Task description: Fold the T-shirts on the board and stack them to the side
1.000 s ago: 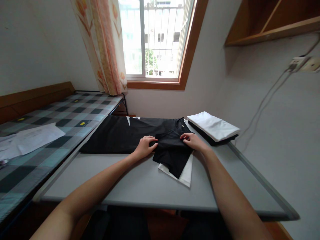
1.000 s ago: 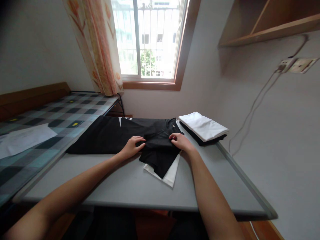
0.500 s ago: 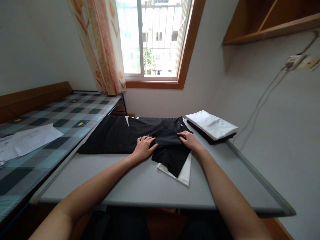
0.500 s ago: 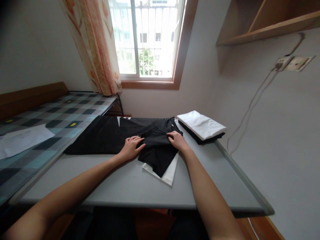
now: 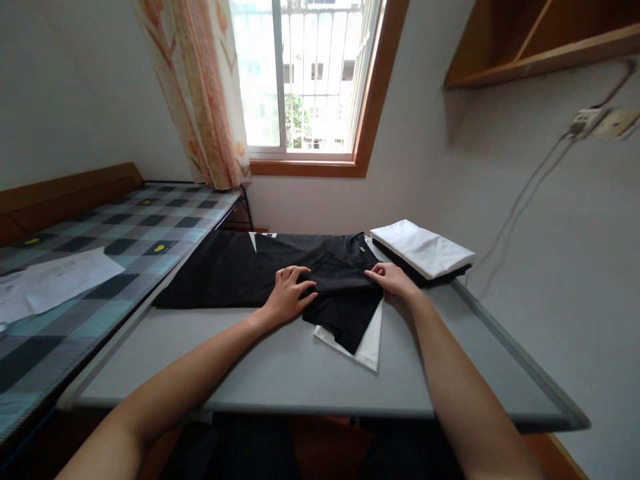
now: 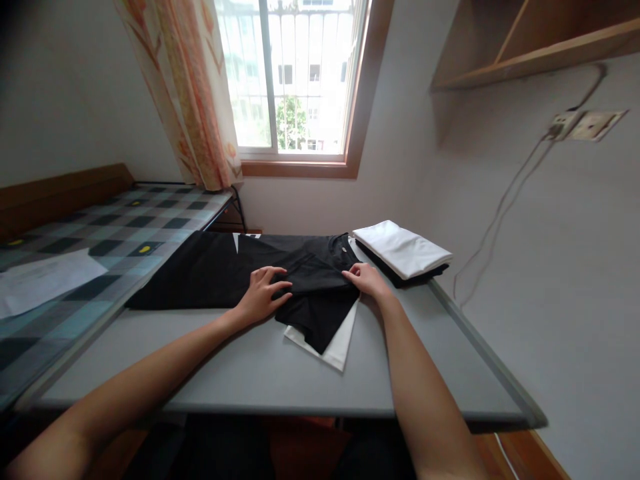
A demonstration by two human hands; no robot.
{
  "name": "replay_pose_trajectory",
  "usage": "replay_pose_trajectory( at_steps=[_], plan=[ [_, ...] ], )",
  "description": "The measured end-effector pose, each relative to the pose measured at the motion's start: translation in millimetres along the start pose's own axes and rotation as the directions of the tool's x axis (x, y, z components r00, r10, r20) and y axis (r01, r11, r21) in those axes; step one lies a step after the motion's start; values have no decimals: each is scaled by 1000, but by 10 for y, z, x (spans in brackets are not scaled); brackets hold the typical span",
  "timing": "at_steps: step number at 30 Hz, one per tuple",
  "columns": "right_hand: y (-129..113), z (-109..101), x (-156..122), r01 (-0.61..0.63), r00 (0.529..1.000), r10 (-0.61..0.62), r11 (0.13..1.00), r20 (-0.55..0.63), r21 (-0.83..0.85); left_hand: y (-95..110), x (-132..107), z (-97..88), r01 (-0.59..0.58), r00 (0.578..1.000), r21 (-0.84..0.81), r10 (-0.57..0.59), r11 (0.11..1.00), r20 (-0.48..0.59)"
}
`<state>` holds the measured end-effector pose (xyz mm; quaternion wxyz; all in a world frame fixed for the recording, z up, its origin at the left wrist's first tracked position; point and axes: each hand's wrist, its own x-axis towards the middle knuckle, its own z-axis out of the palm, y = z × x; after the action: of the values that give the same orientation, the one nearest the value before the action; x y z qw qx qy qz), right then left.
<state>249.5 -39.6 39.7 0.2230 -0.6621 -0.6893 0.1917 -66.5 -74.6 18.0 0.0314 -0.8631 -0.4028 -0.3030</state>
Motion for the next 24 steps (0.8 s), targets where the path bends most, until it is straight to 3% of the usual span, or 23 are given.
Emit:
replay_pose_trajectory(
  at_steps=[8,13,17,24],
  plan=[
    [175,-30,18,-82,985,54,982,167,170,0,15,-21,-47,997,-15,48,999,65],
    [179,4,38,-33,993,5,973,121,229,34,31,-31,50,986,-111,-32,993,162],
    [158,49,43,-41,995,20,973,94,227,44,46,-1,164,978,-259,-123,952,166],
    [157,35,49,-66,996,55,986,71,151,4,53,44,190,976,-299,-146,935,163]
  ],
)
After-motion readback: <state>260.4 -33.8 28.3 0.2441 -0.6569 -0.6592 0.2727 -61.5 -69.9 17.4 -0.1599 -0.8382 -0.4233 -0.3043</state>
